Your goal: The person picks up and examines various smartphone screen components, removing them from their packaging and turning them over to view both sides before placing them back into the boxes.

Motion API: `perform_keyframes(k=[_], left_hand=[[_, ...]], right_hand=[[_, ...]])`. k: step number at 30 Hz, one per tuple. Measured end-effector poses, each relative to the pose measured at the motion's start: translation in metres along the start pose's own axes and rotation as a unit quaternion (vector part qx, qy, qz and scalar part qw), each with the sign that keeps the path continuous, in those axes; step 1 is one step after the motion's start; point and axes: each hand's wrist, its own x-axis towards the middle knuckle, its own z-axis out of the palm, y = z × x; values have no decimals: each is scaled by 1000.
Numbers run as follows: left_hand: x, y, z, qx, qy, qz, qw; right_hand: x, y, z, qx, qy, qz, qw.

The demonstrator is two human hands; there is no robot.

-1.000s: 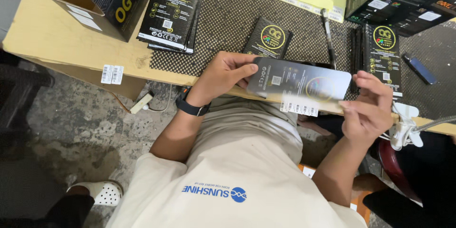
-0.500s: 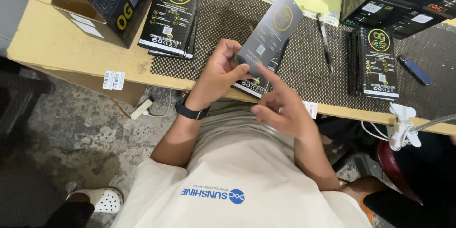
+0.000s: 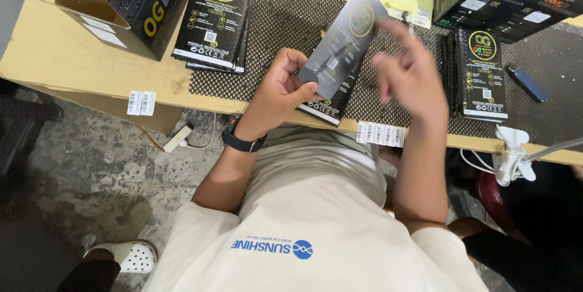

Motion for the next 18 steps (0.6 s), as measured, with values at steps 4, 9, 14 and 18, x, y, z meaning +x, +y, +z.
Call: perform_keyframes(k=[4, 9, 14, 18], left_hand=[[1, 2, 1, 3, 14, 4, 1000], [-1, -12, -9, -52, 33, 14, 998], [4, -20, -17, -50, -7, 25, 998], [4, -17, -16, -25, -26, 44, 998]], right_hand=[[3, -9, -8, -14, 101, -4, 995], [-27, 25, 15, 59, 41, 23, 997], [-29, 59, 84, 170, 56, -11, 984], [-20, 70, 102, 203, 95, -47, 973]])
